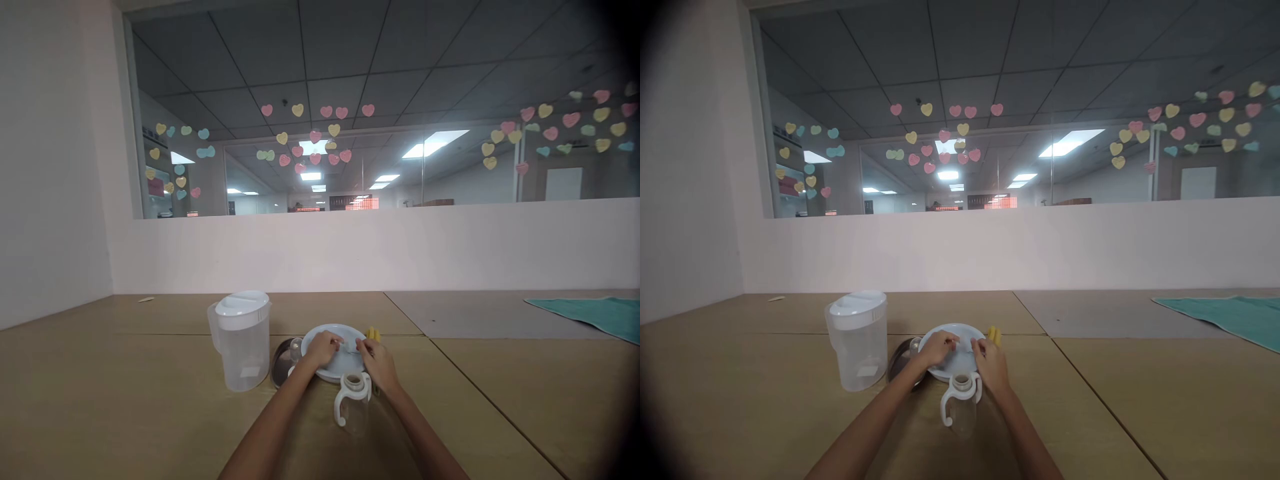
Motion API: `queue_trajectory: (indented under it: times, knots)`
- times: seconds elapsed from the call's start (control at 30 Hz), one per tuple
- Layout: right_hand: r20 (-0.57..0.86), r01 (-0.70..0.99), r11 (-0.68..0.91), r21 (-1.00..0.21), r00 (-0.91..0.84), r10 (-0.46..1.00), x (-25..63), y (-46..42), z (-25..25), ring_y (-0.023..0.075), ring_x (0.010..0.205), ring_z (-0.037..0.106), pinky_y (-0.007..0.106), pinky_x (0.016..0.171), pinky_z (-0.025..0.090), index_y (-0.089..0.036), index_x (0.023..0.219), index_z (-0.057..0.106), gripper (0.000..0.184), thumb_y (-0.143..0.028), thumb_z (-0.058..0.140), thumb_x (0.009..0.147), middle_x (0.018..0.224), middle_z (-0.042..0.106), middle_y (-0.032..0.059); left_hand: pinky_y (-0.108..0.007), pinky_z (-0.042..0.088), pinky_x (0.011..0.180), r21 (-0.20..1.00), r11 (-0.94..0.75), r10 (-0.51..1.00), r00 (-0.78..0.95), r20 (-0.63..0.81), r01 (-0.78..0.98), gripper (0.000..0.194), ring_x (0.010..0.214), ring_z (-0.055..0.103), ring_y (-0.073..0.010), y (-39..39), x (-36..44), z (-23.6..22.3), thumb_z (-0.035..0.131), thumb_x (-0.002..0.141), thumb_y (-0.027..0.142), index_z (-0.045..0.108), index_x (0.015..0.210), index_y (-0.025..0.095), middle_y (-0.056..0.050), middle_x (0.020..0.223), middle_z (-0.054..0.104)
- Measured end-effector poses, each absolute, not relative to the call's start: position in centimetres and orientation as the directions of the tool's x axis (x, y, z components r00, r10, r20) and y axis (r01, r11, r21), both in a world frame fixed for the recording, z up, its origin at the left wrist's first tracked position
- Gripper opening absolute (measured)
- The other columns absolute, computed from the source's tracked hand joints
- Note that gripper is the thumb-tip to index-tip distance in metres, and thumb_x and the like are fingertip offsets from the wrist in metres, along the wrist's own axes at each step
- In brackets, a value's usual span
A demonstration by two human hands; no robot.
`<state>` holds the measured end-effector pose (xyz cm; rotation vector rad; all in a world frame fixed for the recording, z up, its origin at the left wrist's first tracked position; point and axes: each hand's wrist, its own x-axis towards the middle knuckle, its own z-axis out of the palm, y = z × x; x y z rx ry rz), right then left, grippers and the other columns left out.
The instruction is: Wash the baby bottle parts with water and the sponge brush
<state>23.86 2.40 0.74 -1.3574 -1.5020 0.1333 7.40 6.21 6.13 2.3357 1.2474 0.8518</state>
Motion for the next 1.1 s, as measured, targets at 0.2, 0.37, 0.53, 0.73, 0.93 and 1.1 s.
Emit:
queue_trajectory:
  times: [0.2, 0.37, 0.53, 0.73, 0.93, 1.1]
  knots:
    - [0.603, 0.631, 0.345, -0.695, 0.249, 0.758, 23.9, 2.5, 0.7, 0.0216, 0.072, 0.061, 0.028, 0.064, 0.041, -0.02, 0.066, 0.063, 0.045, -0.051, 0.036, 0.085, 0.073, 0.068, 0.0078, -0.024, 0.046, 0.063, 0.71, -0.575, 0.818, 0.302, 0.49, 0.407, 0.033, 0.068, 0.058, -0.0132, 4.1, 9.1, 9.5, 0.04, 0.085, 0.03, 0.065, 0.098, 0.014, -0.005, 0.084, 0.067]
    - [0.597, 0.561, 0.372, -0.739, 0.29, 0.748, 23.7, 2.2, 1.0, 0.0202, 0.067, 0.061, 0.027, 0.062, 0.04, -0.019, 0.064, 0.063, 0.045, -0.053, 0.039, 0.082, 0.068, 0.067, 0.0062, -0.021, 0.047, 0.057, 0.747, -0.615, 0.78, 0.333, 0.53, 0.251, 0.035, 0.074, 0.058, -0.0151, 1.2, 9.2, 10.8, 0.045, 0.081, 0.04, 0.066, 0.092, 0.015, -0.005, 0.082, 0.065]
    - [0.595, 0.502, 0.409, -0.762, 0.297, 0.747, 23.2, 1.6, 1.7, 0.0195, 0.064, 0.059, 0.026, 0.06, 0.04, -0.019, 0.063, 0.064, 0.048, -0.056, 0.041, 0.082, 0.065, 0.066, 0.0051, -0.023, 0.047, 0.058, 0.801, -0.595, 0.768, 0.344, 0.54, 0.07, 0.035, 0.074, 0.058, -0.0162, -0.7, 8.8, 9.4, 0.048, 0.082, 0.044, 0.067, 0.089, 0.015, -0.005, 0.081, 0.066]
    - [0.606, 0.467, 0.44, -0.767, 0.302, 0.736, 22.8, 0.7, 2.7, 0.0204, 0.066, 0.06, 0.027, 0.062, 0.041, -0.018, 0.064, 0.065, 0.053, -0.06, 0.038, 0.083, 0.068, 0.068, 0.007, -0.023, 0.042, 0.061, 0.706, -0.696, 0.718, 0.152, 0.679, 0.133, 0.033, 0.068, 0.054, -0.0141, -2.4, 9.3, 7.8, 0.044, 0.088, 0.04, 0.065, 0.084, 0.015, -0.003, 0.072, 0.06]
    - [0.613, 0.477, 0.446, -0.757, 0.283, 0.738, 23.1, 0.6, 2.6, 0.0205, 0.068, 0.06, 0.027, 0.062, 0.04, -0.017, 0.065, 0.066, 0.052, -0.056, 0.038, 0.083, 0.068, 0.068, 0.0076, -0.023, 0.042, 0.068, 0.623, -0.762, 0.645, 0.124, 0.754, 0.176, 0.029, 0.078, 0.056, -0.016, -3.7, 9.9, 7.2, 0.043, 0.091, 0.034, 0.066, 0.09, 0.017, -0.004, 0.083, 0.063]
    - [0.596, 0.448, 0.442, -0.777, 0.297, 0.746, 23.4, 0.8, 2.4, 0.0217, 0.068, 0.06, 0.027, 0.062, 0.041, -0.014, 0.072, 0.07, 0.05, -0.055, 0.04, 0.08, 0.072, 0.07, 0.0095, -0.024, 0.043, 0.071, 0.603, -0.783, 0.622, 0.176, 0.763, 0.152, 0.029, 0.086, 0.057, -0.0173, -3.8, 10.5, 7.1, 0.043, 0.092, 0.032, 0.066, 0.104, 0.019, -0.007, 0.095, 0.066]
